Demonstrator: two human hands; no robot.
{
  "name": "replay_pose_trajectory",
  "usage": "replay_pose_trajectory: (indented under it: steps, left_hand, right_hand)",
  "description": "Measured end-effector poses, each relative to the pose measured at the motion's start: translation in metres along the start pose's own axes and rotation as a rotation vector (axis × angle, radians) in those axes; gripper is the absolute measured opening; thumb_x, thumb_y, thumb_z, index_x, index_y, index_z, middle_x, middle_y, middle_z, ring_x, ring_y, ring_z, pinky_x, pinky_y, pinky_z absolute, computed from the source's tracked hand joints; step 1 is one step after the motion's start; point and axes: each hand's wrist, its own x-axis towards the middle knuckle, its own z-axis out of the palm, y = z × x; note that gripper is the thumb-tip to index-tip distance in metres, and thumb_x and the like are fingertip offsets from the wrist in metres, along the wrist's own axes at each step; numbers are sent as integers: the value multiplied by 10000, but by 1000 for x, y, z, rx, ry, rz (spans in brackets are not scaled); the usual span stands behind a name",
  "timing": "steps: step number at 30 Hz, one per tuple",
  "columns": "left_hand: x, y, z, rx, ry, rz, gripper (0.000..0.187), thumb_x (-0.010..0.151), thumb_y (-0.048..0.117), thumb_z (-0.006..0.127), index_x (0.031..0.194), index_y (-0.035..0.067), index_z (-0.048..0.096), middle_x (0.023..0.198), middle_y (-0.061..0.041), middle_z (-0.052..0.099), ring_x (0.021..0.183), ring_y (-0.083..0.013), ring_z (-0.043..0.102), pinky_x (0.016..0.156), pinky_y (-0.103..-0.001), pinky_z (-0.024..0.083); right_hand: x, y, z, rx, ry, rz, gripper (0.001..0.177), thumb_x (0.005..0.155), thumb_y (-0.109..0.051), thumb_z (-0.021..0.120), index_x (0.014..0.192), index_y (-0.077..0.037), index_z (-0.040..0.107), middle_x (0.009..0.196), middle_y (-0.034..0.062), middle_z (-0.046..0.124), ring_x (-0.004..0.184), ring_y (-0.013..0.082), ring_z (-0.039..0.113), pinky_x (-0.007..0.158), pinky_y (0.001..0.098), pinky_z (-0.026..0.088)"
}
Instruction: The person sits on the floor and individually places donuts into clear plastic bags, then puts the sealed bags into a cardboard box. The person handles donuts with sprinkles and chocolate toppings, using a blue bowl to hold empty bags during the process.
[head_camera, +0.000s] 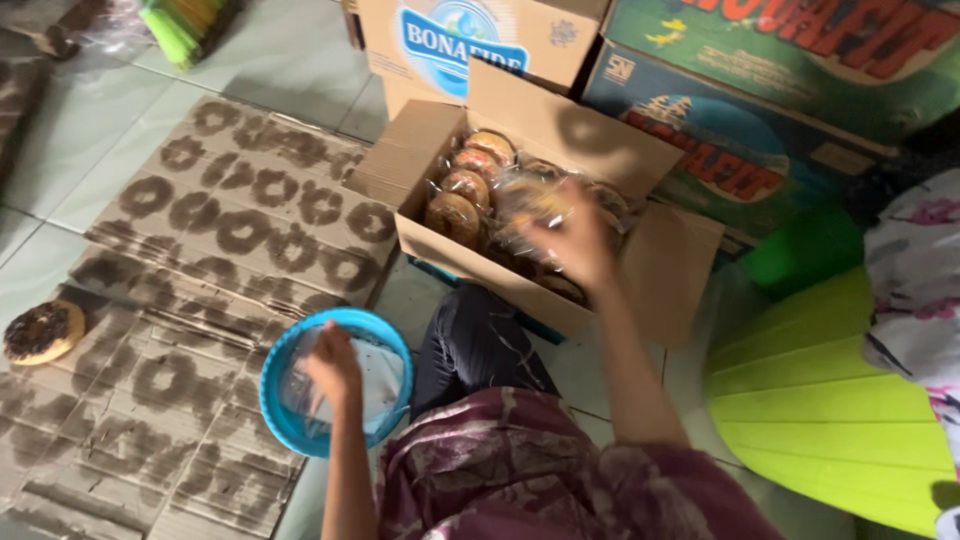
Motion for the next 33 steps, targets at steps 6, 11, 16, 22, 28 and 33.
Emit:
replay_pose_trajectory:
  steps: [6,11,16,22,28,33]
  left_hand:
    - [6,-18,-23,29,72,-11,594,1105,440,486,777,-31,637,648,-101,610,611,-195,575,618,-386,456]
    - [-1,-11,-22,-192,41,-150,646,1129,480,423,705,7,540,637,-57,530,581,-163,479,562,-344,418]
    - [1,-17,-25,-566,-4,-312,426,1076,316,384,706,106,405,641,-8,412,556,-132,371,508,-302,332]
    - [5,-26,-29,-198,19,-246,344,959,230,509,748,-18,621,671,-77,589,572,-189,513,560,-345,426]
    - [10,-26,-43,169,3,59,235,934,244,724,1039,39,773,893,-184,744,797,-245,725,744,-360,533]
    - [16,-6,-56,-25,131,96,237,923,230,727,1026,21,771,844,-121,769,759,-186,711,724,-316,545]
  right_hand:
    - [32,123,-37,-580,-277,367,626,572,-183,886,1157,-73,692,1067,194,731,970,359,715,838,446,570]
    - [27,201,17,-749,-634,279,362,669,-185,766,1015,-83,736,1048,174,740,980,364,706,841,473,579]
    - [18,227,30,-689,-708,215,282,704,-178,713,961,-69,754,1046,192,747,1035,348,706,871,473,581]
    - [-5,173,33,-869,-366,161,179,931,-226,662,1058,-120,731,1144,206,693,1038,395,679,861,523,549]
    - [-2,89,9,-767,-203,6,258,895,-124,667,1143,-57,697,1115,191,694,1021,380,667,871,530,522]
    - [-5,18,65,-140,-55,-75,291,927,-65,707,1206,-18,638,1060,162,731,971,327,708,840,432,556]
